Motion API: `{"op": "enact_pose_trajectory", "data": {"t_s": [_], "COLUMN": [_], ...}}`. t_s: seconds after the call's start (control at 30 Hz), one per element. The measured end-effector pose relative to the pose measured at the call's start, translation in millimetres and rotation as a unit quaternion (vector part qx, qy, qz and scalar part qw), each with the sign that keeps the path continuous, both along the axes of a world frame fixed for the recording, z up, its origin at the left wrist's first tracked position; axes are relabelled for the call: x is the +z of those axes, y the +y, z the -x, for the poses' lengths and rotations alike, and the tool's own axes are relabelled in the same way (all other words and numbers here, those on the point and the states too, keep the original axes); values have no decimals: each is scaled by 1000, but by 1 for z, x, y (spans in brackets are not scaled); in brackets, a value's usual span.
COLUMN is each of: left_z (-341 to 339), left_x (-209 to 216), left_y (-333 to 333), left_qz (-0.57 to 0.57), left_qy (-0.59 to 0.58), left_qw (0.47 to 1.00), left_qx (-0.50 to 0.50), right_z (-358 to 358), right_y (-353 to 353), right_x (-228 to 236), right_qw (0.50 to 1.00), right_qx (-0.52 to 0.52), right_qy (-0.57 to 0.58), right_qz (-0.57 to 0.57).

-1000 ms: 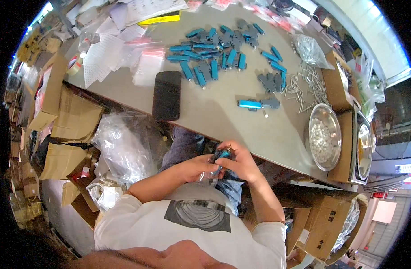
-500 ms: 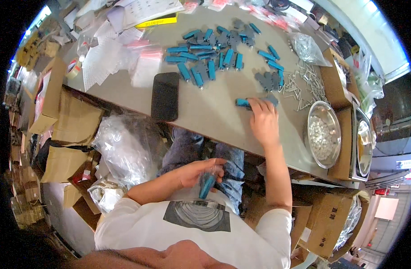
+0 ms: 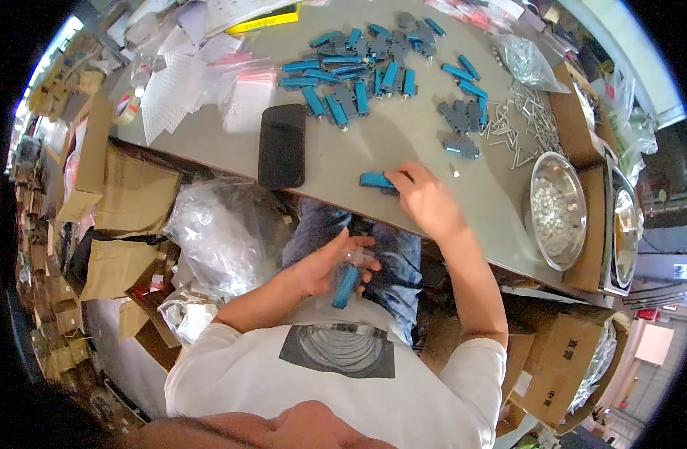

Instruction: The person assembles small blue and grey hardware components by hand. They pick up a blue plastic piece and a grey metal bracket, insert a small metal pin into the bracket, and then attach the blue piece to the bracket. The person repeats this process for multiple units, placing the finished assemblies on the table.

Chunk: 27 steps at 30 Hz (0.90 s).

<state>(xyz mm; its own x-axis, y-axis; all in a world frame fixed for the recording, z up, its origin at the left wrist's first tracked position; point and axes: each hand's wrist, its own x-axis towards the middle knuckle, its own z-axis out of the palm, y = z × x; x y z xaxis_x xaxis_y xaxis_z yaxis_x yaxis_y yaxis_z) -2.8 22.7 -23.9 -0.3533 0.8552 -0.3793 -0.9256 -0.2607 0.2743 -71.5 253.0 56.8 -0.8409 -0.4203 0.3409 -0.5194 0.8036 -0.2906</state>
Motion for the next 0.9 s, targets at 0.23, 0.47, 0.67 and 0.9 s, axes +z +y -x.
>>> {"op": "enact_pose_trajectory", "data": {"t_s": [0.23, 0.47, 0.67, 0.9], "left_z": [5, -5, -17, -28], "left_x": [13, 12, 21, 10], "left_y": [2, 5, 7, 4], "left_qz": [16, 11, 37, 7], "left_qy": [13, 38, 47, 6], "left_qw": [1000, 998, 993, 996], "left_qx": [0, -51, -101, -94], "right_z": [-22, -37, -47, -73], "right_y": [11, 17, -3, -24], "right_x": [4, -2, -14, -18], "right_qw": [930, 755, 735, 661], "right_qx": [-3, 66, 96, 73], "right_qy": [-268, -546, -566, -621], "right_qz": [253, 356, 361, 416]}}
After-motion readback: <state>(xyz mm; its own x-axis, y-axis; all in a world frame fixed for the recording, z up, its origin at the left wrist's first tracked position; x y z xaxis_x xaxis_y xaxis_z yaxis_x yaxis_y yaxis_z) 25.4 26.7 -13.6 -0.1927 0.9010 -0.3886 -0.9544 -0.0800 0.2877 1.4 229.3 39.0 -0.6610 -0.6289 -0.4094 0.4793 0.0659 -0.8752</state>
